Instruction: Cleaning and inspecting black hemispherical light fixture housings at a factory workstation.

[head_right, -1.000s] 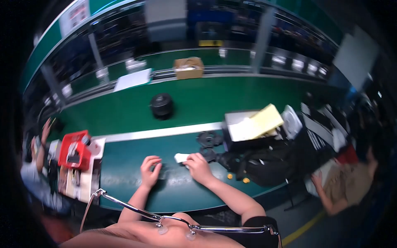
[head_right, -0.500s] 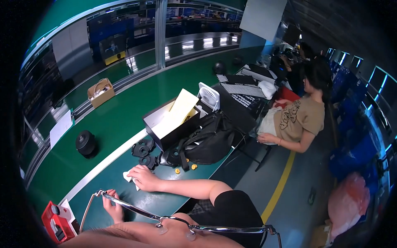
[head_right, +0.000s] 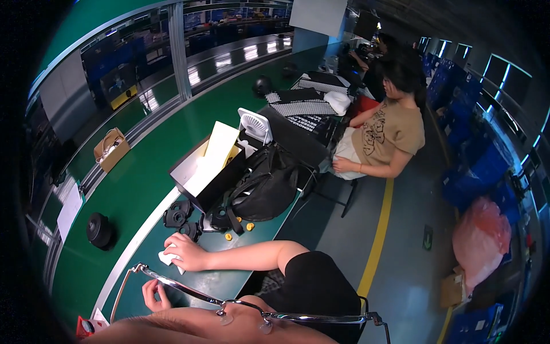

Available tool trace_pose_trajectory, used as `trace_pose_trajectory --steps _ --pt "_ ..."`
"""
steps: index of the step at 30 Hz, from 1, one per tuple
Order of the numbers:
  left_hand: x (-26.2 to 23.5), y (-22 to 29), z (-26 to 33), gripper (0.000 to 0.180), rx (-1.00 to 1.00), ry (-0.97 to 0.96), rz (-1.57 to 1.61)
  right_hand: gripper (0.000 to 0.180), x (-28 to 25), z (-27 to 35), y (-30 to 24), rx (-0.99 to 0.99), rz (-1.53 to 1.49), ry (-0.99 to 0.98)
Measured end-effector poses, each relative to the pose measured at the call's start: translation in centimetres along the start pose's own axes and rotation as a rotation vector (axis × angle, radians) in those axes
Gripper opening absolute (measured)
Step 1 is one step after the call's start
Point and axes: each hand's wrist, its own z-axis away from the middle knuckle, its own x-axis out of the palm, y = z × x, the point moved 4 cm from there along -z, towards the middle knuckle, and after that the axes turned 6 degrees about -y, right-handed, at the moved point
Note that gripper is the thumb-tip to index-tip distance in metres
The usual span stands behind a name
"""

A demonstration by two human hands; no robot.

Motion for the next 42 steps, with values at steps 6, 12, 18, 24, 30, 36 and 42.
trace_pose_trajectory --steps 6,12,18,24,30,36,42 --pt "0.0 -0.2 0.2 0.011 -0.014 -0.017 0.0 0.024 0.6 0.4 0.4 0.096 0.126 -0.135" --pt "0.2 -0.4 0.3 0.011 -0.032 -0.028 0.023 0.02 2.1 0.9 2.4 0.06 0.104 -0.254" --pt "-0.1 -0.6 0.1 0.011 -0.038 -0.022 0.013 0.018 0.6 -0.2 1.7 0.009 0.083 -0.101" --pt "0.3 -1.1 0.0 0.011 -0.033 0.0 0.024 0.031 0.5 -0.1 1.2 0.032 0.211 -0.05" --pt "0.4 -11.3 2.5 0.019 0.127 -0.001 -0.109 0.027 0.9 -0.3 -2.8 -0.179 0.076 -0.045" --pt "-0.1 -11.4 1.5 0.021 0.11 -0.288 -0.302 0.02 3.0 1.1 -2.7 -0.232 -0.301 -0.02" --pt "-1.3 0.5 0.1 0.02 -0.3 -0.149 -0.236 0.015 5.4 1.2 -1.8 -0.039 -0.456 -0.228"
